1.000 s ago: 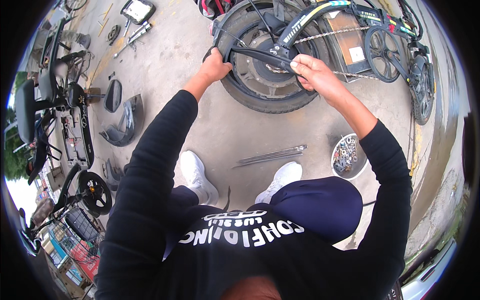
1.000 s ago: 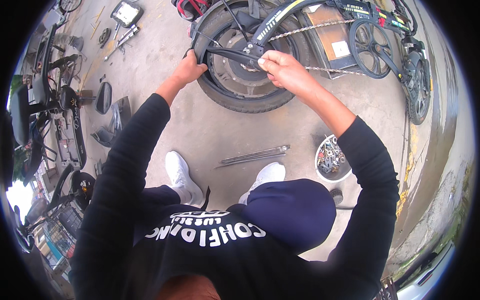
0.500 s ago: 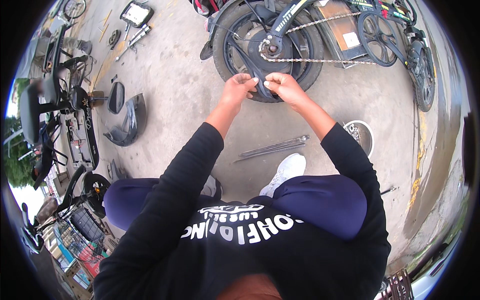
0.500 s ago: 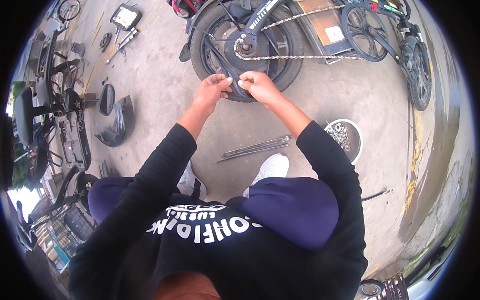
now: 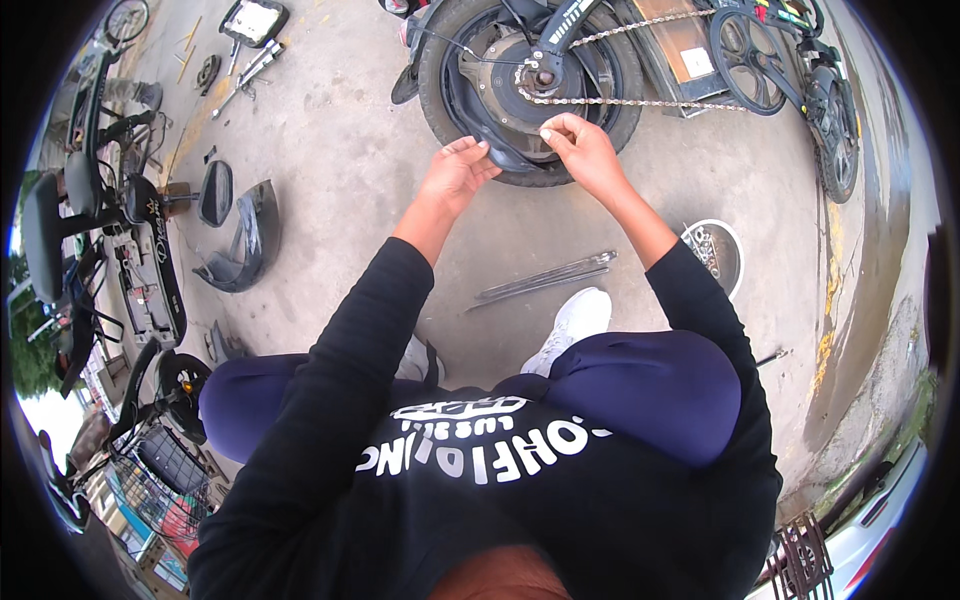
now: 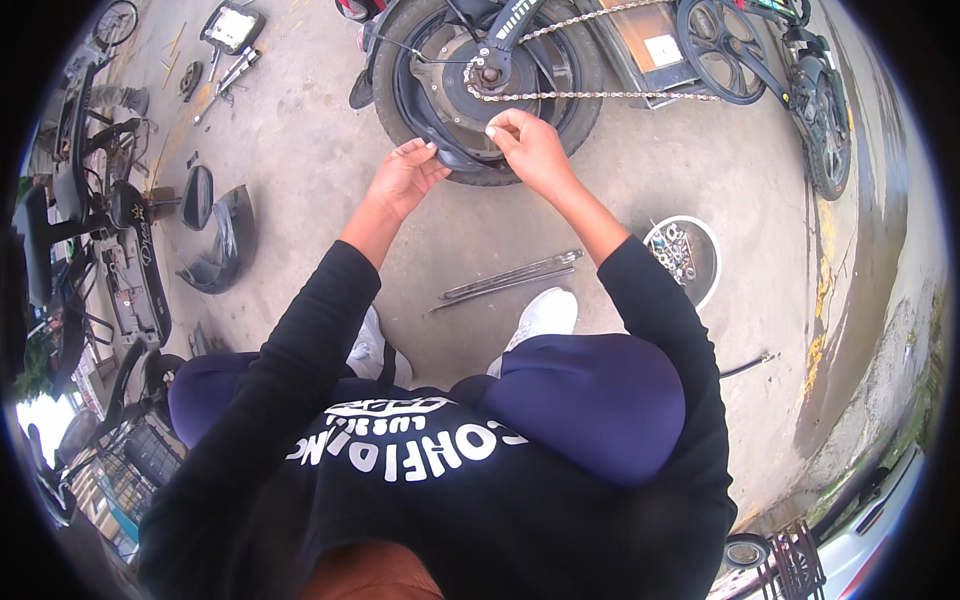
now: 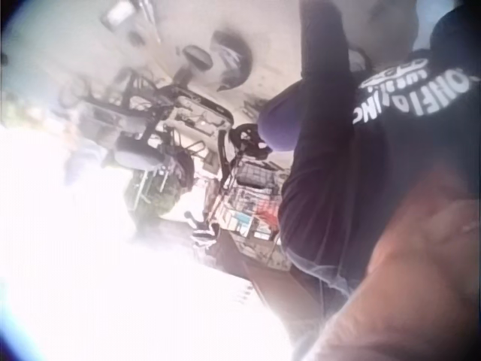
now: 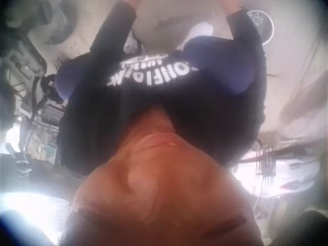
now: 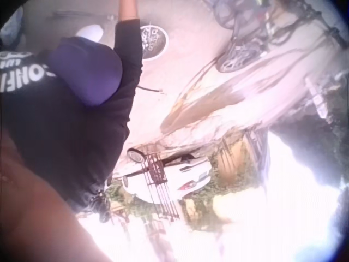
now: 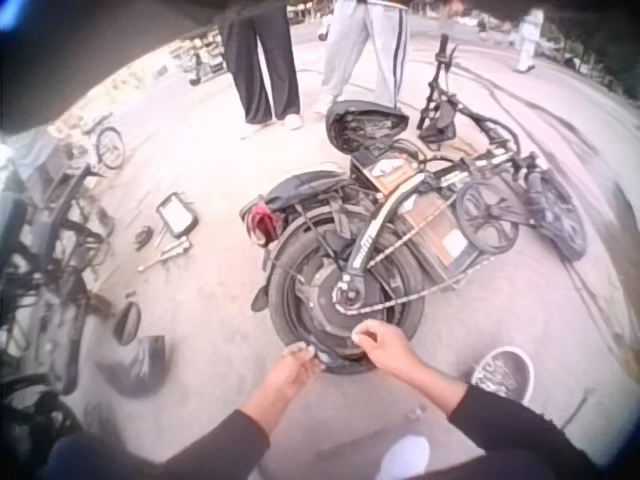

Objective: The person uses tire levers to pry the tire bead off the rim, then removes the inner tube from the bicycle wheel. The tire remains on the rim while the tube is extracted.

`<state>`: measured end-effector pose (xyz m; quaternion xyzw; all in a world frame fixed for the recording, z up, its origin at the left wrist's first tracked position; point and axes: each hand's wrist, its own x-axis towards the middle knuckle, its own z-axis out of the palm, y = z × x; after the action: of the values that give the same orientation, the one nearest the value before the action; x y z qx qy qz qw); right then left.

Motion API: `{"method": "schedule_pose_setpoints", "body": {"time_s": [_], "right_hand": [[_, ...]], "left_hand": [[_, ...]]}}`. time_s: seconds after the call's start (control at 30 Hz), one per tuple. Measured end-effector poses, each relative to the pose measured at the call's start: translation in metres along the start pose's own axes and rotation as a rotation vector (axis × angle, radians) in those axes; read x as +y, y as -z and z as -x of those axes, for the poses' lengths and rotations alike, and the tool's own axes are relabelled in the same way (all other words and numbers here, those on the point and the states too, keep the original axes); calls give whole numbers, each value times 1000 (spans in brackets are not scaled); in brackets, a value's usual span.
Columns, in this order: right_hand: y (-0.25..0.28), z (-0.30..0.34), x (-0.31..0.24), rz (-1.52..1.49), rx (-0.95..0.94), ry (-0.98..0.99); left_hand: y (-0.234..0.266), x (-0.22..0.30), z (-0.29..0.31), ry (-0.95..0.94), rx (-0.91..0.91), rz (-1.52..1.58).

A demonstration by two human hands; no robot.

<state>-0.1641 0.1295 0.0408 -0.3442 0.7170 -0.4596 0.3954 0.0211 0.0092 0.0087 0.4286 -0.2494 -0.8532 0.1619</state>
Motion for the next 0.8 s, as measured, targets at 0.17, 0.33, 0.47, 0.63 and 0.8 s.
{"method": "schedule_pose_setpoints", "body": {"time_s": [0.17,0.33,0.47,0.63,0.8], "right_hand": [[-2,35,8,560,244,476],[-24,32,1,577,296,533],[-15,19,-10,522,352,540],[-3,13,-32,575,297,464],[-1,13,-18,668,336,438]], "left_hand": [[-9,4,0,48,-35,74],[-26,11,1,37,-118,187],[-41,28,6,-20,-140,164],[-49,36,4,-86,-103,40],[-54,36,2,-166,-40,-67]]}}
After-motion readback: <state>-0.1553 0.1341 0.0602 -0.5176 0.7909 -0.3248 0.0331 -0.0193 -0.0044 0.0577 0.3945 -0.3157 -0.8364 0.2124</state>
